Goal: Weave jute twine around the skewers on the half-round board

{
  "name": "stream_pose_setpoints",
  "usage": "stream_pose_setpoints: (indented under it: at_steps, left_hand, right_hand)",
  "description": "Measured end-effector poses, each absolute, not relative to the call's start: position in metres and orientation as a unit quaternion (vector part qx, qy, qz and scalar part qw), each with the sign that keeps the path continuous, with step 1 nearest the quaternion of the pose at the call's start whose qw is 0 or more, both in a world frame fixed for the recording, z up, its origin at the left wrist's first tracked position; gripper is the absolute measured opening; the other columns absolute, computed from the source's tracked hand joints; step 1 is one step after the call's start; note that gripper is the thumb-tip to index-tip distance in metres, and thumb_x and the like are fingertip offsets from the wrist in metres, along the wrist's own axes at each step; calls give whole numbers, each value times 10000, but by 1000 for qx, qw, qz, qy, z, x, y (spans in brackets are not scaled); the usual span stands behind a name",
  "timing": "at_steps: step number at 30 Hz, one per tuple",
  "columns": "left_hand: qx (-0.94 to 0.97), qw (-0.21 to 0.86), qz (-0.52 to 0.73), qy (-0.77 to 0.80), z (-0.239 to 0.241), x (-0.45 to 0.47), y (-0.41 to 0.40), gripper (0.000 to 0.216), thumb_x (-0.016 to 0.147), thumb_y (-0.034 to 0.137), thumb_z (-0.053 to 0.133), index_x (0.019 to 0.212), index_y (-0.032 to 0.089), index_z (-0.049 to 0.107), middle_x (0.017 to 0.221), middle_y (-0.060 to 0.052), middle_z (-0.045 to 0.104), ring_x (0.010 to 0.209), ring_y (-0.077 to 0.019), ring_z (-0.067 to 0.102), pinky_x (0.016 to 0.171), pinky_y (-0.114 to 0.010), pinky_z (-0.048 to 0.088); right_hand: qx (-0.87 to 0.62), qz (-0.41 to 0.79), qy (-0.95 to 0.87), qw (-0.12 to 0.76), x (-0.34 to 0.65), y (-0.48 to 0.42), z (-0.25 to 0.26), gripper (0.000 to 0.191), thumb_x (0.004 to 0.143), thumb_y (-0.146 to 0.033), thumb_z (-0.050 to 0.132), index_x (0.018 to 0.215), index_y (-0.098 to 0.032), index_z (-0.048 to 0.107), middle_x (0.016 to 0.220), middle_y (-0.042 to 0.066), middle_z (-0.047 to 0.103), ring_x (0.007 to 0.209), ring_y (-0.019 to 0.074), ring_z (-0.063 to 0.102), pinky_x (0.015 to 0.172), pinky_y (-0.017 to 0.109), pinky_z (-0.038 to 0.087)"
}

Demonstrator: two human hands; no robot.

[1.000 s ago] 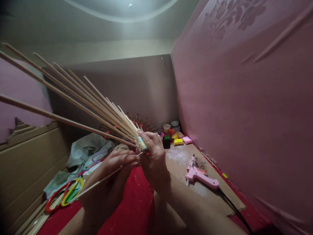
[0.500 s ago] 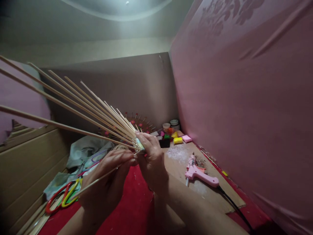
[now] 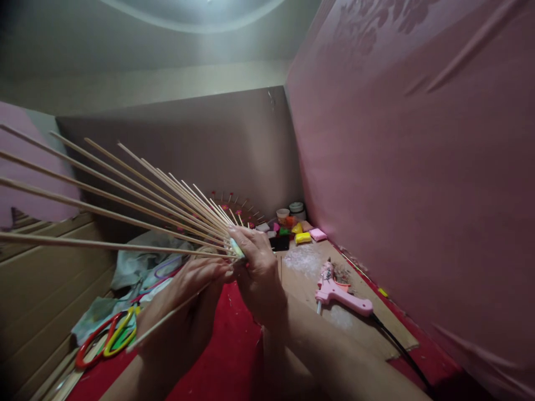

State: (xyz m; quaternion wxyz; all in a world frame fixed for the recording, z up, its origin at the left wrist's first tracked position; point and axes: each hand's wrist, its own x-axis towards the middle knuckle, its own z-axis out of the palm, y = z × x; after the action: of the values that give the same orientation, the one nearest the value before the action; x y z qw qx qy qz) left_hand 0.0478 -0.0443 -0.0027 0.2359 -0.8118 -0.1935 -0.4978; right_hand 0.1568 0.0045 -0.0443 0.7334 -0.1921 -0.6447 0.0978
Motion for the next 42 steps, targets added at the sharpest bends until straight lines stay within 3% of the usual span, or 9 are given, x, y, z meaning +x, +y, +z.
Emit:
stream_pose_setpoints:
  at_steps: [4,10,14,18,23,28,33,37,42]
  left_hand:
    - [-797,298,-479,-213,-4,49,-48,130,769,22,526,875,75,582,813,-102,674,809,-156,645,746,-241,524]
    - [-798,288,-490,-200,-6,50,-44,206,755,10,538,933,108,568,823,-83,676,828,-167,641,754,-274,525]
    - [-805,99,-546,-212,-3,49,-44,249,753,11,551,936,178,576,799,-24,648,767,-133,619,714,-265,510]
    - [-701,-123,-659,-243,9,42,-48,132,805,93,527,848,193,601,724,4,616,618,-114,586,634,-290,493]
    - [-624,-237,-701,-252,19,21,-36,67,816,182,527,808,170,593,717,-4,595,559,-117,569,480,-262,481]
    - [-603,-256,-692,-304,17,3,-17,103,814,230,535,771,151,584,687,-10,575,535,-95,537,453,-222,457]
    - [-619,-257,-673,-312,13,5,-15,77,816,217,534,790,154,570,662,-6,575,529,-92,534,448,-213,457]
    - [-688,-190,-631,-302,9,19,-30,61,819,157,531,818,168,591,622,9,593,513,-87,550,476,-213,479]
    - [-782,-83,-571,-234,8,37,-58,232,781,52,546,928,226,592,759,20,625,658,-84,591,539,-189,495]
  right_hand:
    - [-184,95,-647,734,159,5,-46,469,812,-102,478,1232,-310,474,1223,21,505,1136,198,453,974,416,382]
    - [-180,91,-647,735,161,4,-46,466,800,-87,502,1222,-285,494,1207,35,521,1132,191,462,978,393,376]
    - [-171,154,-612,757,158,5,-42,419,787,-123,533,1170,-292,542,1159,27,559,1077,191,507,947,383,399]
    - [-157,320,-503,787,158,7,-29,356,757,-206,604,1104,-286,592,1040,3,639,929,163,584,854,342,459]
    - [-114,477,-397,776,166,15,-21,355,731,-244,636,1083,-274,602,972,-10,658,895,141,585,857,326,454]
    - [-100,537,-344,763,171,31,-30,344,722,-254,635,1062,-288,602,923,-19,667,849,132,598,805,318,483]
    - [-146,469,-427,759,171,30,-38,379,762,-285,599,1138,-255,560,994,29,658,891,169,599,830,368,475]
    - [-164,398,-448,783,163,23,-36,360,768,-261,602,1126,-234,569,1033,36,650,955,171,581,885,373,447]
    - [-168,319,-480,799,150,7,-22,365,767,-256,606,1130,-256,569,1052,23,647,959,179,596,872,362,475]
